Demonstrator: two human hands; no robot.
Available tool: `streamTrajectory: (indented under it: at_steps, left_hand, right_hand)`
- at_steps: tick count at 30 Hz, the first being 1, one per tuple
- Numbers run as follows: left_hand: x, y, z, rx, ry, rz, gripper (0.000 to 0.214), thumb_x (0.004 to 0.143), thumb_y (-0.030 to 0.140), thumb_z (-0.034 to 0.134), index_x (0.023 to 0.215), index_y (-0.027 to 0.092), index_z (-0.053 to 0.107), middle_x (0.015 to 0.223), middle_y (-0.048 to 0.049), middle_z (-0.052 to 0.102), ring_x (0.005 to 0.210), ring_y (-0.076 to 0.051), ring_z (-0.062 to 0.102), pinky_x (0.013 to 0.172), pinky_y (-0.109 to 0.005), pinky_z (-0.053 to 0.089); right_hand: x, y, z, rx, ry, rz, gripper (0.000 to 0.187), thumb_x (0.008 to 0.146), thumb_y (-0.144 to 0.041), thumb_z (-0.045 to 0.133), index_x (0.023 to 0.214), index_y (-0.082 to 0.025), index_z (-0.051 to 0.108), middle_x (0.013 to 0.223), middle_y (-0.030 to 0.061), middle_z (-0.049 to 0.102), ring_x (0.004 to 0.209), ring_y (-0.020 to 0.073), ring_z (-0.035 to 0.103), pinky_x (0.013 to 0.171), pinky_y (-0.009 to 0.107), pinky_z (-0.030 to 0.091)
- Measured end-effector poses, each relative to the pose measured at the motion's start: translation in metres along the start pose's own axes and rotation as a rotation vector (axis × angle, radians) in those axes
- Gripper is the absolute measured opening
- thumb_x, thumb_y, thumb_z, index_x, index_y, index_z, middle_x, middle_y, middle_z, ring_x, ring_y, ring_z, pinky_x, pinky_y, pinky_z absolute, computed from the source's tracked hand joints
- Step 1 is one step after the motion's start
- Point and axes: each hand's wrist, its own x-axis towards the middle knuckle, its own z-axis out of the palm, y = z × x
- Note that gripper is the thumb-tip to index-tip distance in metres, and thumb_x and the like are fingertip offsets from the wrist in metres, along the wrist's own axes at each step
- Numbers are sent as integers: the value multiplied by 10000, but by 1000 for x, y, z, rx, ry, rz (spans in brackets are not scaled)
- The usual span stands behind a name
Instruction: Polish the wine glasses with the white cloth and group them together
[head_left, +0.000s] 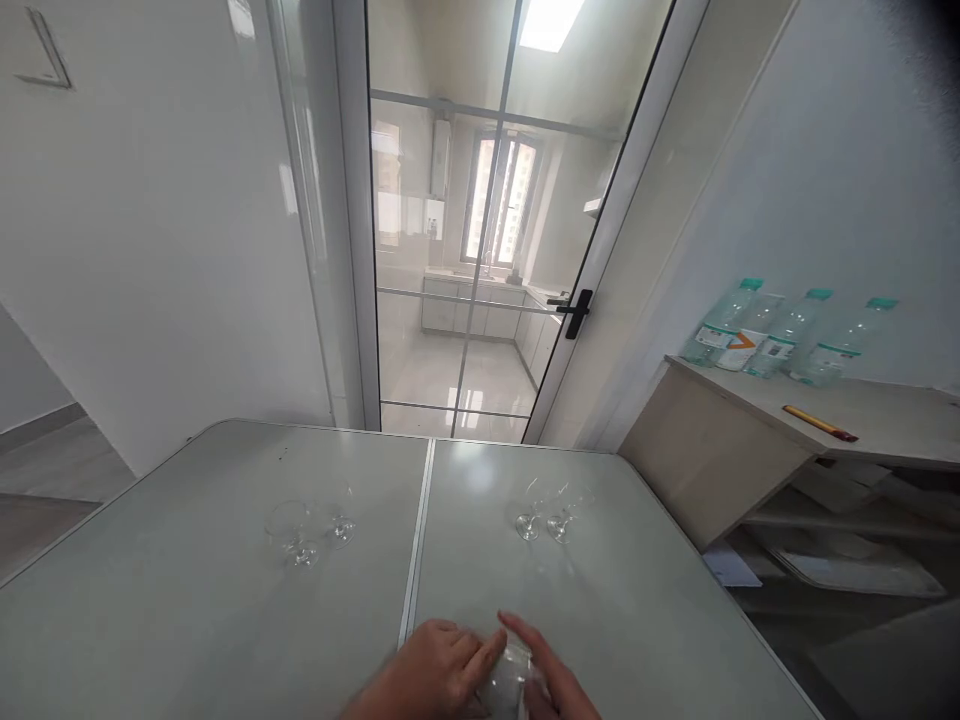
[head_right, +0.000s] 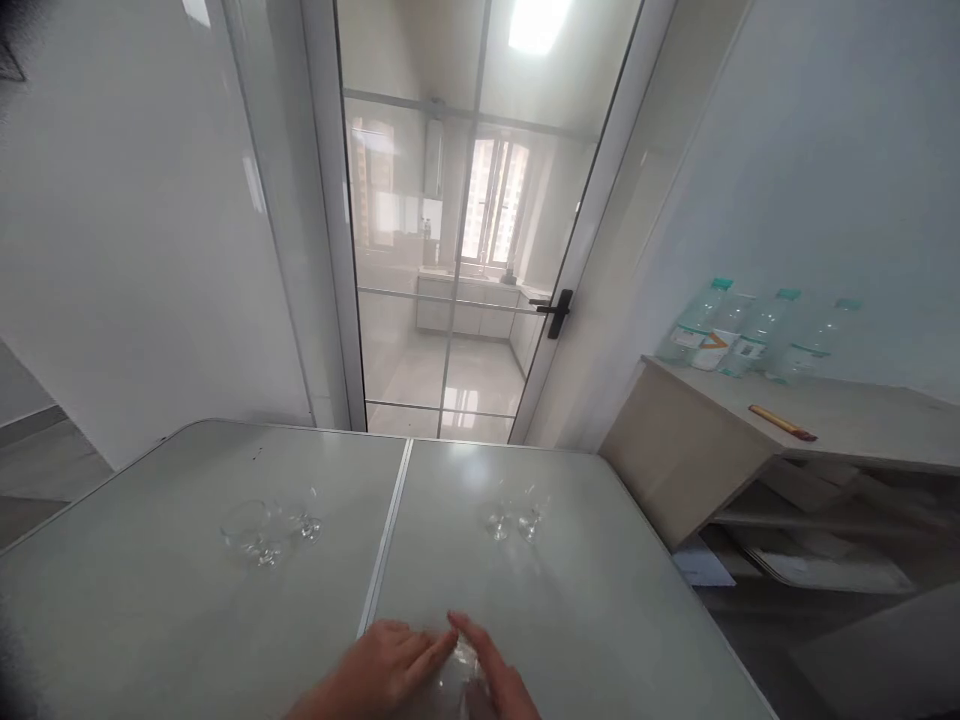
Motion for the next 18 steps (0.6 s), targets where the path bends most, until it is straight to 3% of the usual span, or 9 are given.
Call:
streamTrajectory:
  at_steps: [3, 6, 9, 12, 13, 14, 15, 17, 18]
  left_hand:
    - [-1, -4, 5, 400, 169, 158, 567, 904, 276, 695, 1423, 149, 506, 908, -97, 751, 723, -197, 705, 684, -276, 560]
    - [2, -6, -7, 274, 183, -6, 566, 805, 277, 800, 1328, 175, 610, 857, -58, 758, 699, -193, 707, 656, -253, 539]
    - [6, -10, -32, -209, -13, -231, 451, 744, 445, 833, 1078, 157, 741, 800, -17, 734, 657, -167, 673, 602, -223, 493]
    - [6, -19, -57, -642, -380, -331, 577, 756, 628, 759, 963, 90, 773, 699, -38, 687, 511, -131, 572, 507, -241, 451]
    - [5, -23, -63, -686, -415, -312, 609, 721, 642, 782, 957, 81, 779, 690, -44, 681, 514, -136, 572, 505, -246, 453]
    - [3, -27, -66, -635, -323, -273, 601, 710, 635, 796, 969, 91, 786, 701, -36, 682, 551, -139, 591, 532, -240, 463]
    - [2, -31, -66, -497, -165, -238, 586, 723, 609, 803, 1036, 115, 785, 722, -24, 690, 589, -142, 614, 564, -231, 476]
    - [0, -38, -61, -93, 134, -157, 534, 814, 520, 772, 1203, 155, 737, 795, -33, 725, 663, -149, 660, 625, -223, 497]
    - [-1, -40, -57, 113, 227, -106, 502, 875, 465, 729, 1276, 165, 696, 844, -54, 742, 696, -154, 680, 645, -226, 505]
  right_hand:
    - [23, 4, 11, 235, 74, 67, 743, 835, -708, 677, 1410, -241, 616, 1151, 116, 706, 1068, 309, 668, 919, 409, 525]
    - [38, 1, 21, 422, 100, 125, 860, 830, -766, 639, 1470, -202, 532, 842, 63, 694, 741, 235, 661, 737, 346, 530]
    - [38, -9, 23, 155, 95, -39, 703, 937, -701, 543, 1473, -248, 536, 1045, 92, 712, 919, 259, 671, 868, 377, 530]
    - [39, -17, 20, -282, -200, -462, 522, 1056, -522, 383, 1492, -260, 505, 1121, 104, 710, 1037, 254, 659, 1076, 468, 444]
    - [43, -17, 20, -395, -336, -625, 479, 1073, -446, 347, 1485, -260, 504, 1080, 96, 719, 1030, 248, 662, 1131, 514, 388]
    - [49, -15, 21, -465, -409, -776, 445, 1077, -371, 328, 1468, -271, 516, 1052, 79, 723, 1021, 243, 665, 1171, 567, 318]
    - [56, -12, 23, -480, -385, -862, 421, 1073, -335, 331, 1435, -294, 544, 1121, 80, 717, 1056, 248, 658, 1168, 581, 310]
    - [72, -3, 31, -348, -166, -810, 401, 1069, -357, 368, 1415, -279, 556, 1212, 99, 691, 1093, 253, 646, 1092, 496, 425]
    - [80, 1, 36, -245, -46, -671, 411, 1068, -391, 398, 1432, -265, 542, 1267, 110, 667, 1113, 255, 636, 1034, 442, 476]
